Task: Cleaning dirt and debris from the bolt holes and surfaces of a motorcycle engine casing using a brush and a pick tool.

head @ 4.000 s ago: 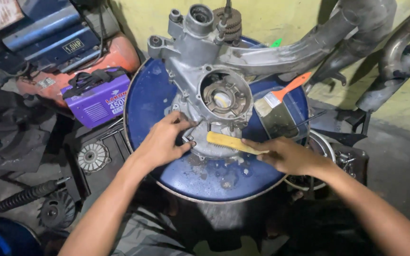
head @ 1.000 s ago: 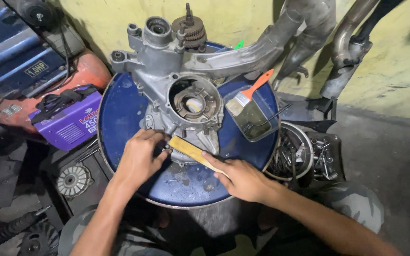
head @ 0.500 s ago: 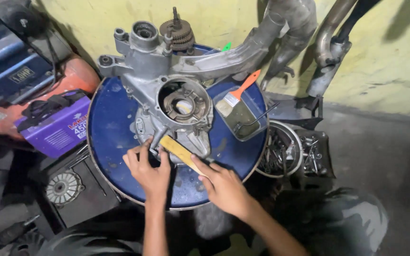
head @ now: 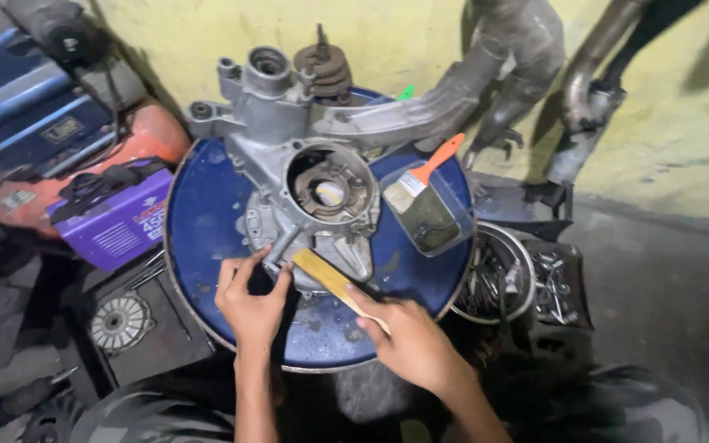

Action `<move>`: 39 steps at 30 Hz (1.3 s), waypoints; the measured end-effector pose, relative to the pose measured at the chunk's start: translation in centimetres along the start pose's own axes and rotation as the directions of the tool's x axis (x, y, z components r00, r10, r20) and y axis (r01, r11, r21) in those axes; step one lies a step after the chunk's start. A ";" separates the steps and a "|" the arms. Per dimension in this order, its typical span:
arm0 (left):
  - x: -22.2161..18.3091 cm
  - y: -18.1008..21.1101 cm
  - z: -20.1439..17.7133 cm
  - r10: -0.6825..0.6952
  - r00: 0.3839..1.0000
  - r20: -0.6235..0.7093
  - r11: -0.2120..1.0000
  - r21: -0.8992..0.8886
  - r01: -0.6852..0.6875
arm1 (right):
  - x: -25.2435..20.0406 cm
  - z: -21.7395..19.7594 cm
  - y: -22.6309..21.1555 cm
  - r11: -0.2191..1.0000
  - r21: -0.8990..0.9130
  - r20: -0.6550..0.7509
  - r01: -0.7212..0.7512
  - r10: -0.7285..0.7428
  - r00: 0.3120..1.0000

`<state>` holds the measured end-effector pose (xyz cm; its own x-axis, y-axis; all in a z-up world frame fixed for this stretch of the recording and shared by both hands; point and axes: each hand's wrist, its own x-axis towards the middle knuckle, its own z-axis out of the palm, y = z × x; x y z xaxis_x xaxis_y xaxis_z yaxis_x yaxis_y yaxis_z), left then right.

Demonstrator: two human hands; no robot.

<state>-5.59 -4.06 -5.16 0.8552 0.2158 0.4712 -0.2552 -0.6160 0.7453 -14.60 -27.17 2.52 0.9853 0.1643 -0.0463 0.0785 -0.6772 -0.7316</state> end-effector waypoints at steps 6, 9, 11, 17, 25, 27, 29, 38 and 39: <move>0.8 -0.9 -1.6 -0.026 0.987 0.156 0.997 -0.074 0.038 | 1.3 4.1 -0.5 0.994 -0.012 -0.051 -0.111 0.110 0.993; 0.8 -0.5 -2.1 -0.053 0.983 0.176 0.993 -0.091 0.070 | -0.4 3.3 -0.7 0.997 -0.047 -0.037 -0.069 0.067 0.997; 0.6 -0.8 -1.7 -0.056 0.984 0.167 0.993 -0.095 0.073 | -1.2 2.2 -1.1 0.995 -0.051 -0.029 -0.087 0.086 0.996; -0.3 -0.1 -0.4 -0.033 0.998 0.062 0.998 -0.055 0.036 | -0.2 6.3 1.0 0.995 -0.097 -0.195 0.006 -0.025 0.980; 0.2 -0.3 -1.2 -0.064 0.975 0.213 0.995 -0.065 0.079 | -2.1 1.7 1.4 0.979 -0.132 -0.089 -0.154 0.143 0.986; -0.2 -0.3 -0.4 -0.107 0.979 0.172 0.992 -0.051 0.117 | -0.6 3.5 2.8 0.977 -0.212 -0.124 -0.036 0.010 0.992; -0.4 -0.4 -0.4 -0.095 0.982 0.162 0.993 -0.050 0.104 | 0.2 3.1 1.3 0.976 -0.189 -0.078 -0.110 0.096 0.992; -0.3 0.7 -0.3 -0.050 0.998 0.032 0.999 0.011 0.050 | -0.7 1.9 2.3 0.984 -0.134 -0.056 -0.113 0.107 0.993; -0.2 1.1 -0.3 -0.026 1.000 0.012 0.999 0.018 0.026 | 0.1 2.9 2.5 0.984 -0.175 -0.088 -0.044 0.029 0.996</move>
<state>-6.12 -4.56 -4.33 0.8669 0.2229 0.4460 -0.2246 -0.6240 0.7485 -14.71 -26.78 -1.31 0.9967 0.0810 -0.0078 0.0602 -0.7986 -0.5989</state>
